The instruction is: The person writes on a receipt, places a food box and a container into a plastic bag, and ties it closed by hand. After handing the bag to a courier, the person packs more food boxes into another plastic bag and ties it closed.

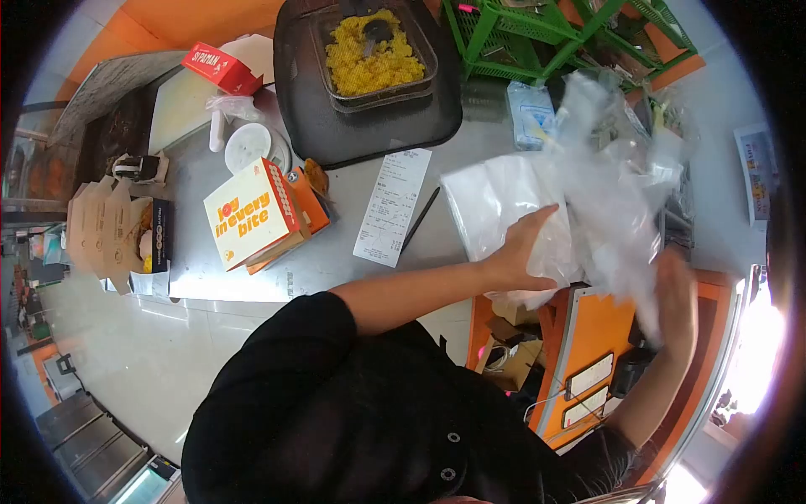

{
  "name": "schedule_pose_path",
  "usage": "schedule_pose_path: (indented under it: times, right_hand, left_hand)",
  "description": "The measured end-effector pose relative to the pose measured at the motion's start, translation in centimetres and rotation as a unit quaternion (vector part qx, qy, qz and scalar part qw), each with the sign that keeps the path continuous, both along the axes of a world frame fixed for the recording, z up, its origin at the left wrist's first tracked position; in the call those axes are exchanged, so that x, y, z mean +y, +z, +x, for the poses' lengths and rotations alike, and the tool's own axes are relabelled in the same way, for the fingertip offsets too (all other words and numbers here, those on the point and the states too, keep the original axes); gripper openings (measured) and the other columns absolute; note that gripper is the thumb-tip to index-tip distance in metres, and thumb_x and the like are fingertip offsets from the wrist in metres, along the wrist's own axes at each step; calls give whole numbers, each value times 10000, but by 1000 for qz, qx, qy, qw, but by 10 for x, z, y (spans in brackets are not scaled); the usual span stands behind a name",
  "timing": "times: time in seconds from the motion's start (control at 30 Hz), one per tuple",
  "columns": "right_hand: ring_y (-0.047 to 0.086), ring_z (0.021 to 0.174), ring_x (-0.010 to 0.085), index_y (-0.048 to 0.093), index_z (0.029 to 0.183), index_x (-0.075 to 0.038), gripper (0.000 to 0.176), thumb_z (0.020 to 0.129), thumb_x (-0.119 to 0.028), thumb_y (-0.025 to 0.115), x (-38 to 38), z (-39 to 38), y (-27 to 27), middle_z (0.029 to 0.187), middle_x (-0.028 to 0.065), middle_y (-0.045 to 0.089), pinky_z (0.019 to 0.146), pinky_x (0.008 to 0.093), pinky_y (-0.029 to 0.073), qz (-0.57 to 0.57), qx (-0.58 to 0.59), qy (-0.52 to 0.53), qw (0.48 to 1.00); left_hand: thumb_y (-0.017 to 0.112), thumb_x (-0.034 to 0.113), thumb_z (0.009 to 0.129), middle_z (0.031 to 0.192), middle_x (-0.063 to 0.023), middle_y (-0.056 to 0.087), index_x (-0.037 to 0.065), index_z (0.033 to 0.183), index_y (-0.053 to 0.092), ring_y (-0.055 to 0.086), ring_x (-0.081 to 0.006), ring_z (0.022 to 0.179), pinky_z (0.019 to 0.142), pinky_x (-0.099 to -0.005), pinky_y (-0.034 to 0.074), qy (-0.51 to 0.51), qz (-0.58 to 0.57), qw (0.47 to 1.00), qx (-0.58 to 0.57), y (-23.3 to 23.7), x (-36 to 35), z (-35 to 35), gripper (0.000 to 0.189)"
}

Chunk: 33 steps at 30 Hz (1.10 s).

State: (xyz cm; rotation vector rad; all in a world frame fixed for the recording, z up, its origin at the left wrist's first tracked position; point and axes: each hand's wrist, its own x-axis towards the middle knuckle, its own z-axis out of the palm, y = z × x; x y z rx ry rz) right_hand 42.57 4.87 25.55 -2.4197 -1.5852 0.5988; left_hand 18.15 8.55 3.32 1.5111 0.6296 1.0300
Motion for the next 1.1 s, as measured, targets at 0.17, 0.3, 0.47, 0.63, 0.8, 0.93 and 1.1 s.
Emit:
schedule_pose_path:
  times: [0.17,0.3,0.47,0.63,0.8,0.93,1.1]
  right_hand:
    - [533,909,181,473,1251,-17,445,938,-333,486,-82,3,-31,1029,112,553,797,301,461,82,0,-117,990]
    - [528,956,186,446,1277,-22,472,933,-340,498,-112,5,-43,1079,121,541,819,305,456,153,1,-174,973]
    - [522,1014,193,413,1310,-27,510,926,-348,513,-142,0,-55,1142,133,526,846,311,450,207,-3,-232,950]
    - [516,1072,200,380,1342,-33,552,919,-356,527,-153,-1,-64,1205,144,511,873,316,443,269,-7,-287,919]
    - [528,1109,265,507,1249,-23,404,926,-264,493,-64,-5,-51,1266,135,509,938,350,428,414,-485,21,770]
    - [554,1065,222,585,1172,-56,326,909,-223,488,117,-62,-70,1202,140,574,905,318,434,140,-224,-10,965]
    - [590,764,291,546,1160,-47,292,882,-133,526,74,-174,-100,1030,133,639,711,368,479,460,-138,222,848]
  left_hand:
    - [780,358,701,1391,-121,311,63,1408,187,289,-246,1291,1069,-383,257,-189,-318,878,-303,17,-2,-9,969]
    - [740,269,768,1217,-70,519,51,1319,389,515,-158,1070,895,-327,448,-266,-382,827,-315,32,-14,-27,689]
    - [722,256,792,1043,-28,604,49,1207,516,572,-114,837,716,-277,473,-472,-349,804,-95,27,-24,-106,508]
    - [675,211,834,946,-9,601,46,1132,577,566,-106,832,730,-262,466,-381,-304,873,29,11,-97,-170,355]
    - [626,189,870,1017,-34,579,41,1218,510,534,-125,977,874,-294,423,-241,-465,846,-98,-26,-167,-255,396]
    - [629,182,871,1032,-26,582,41,1214,498,541,-119,978,861,-257,434,-181,-454,871,-54,-20,-217,-305,394]
    - [616,18,841,1094,-62,592,29,1216,476,563,-170,1039,897,-302,433,-171,-449,877,9,-40,-272,-360,400]
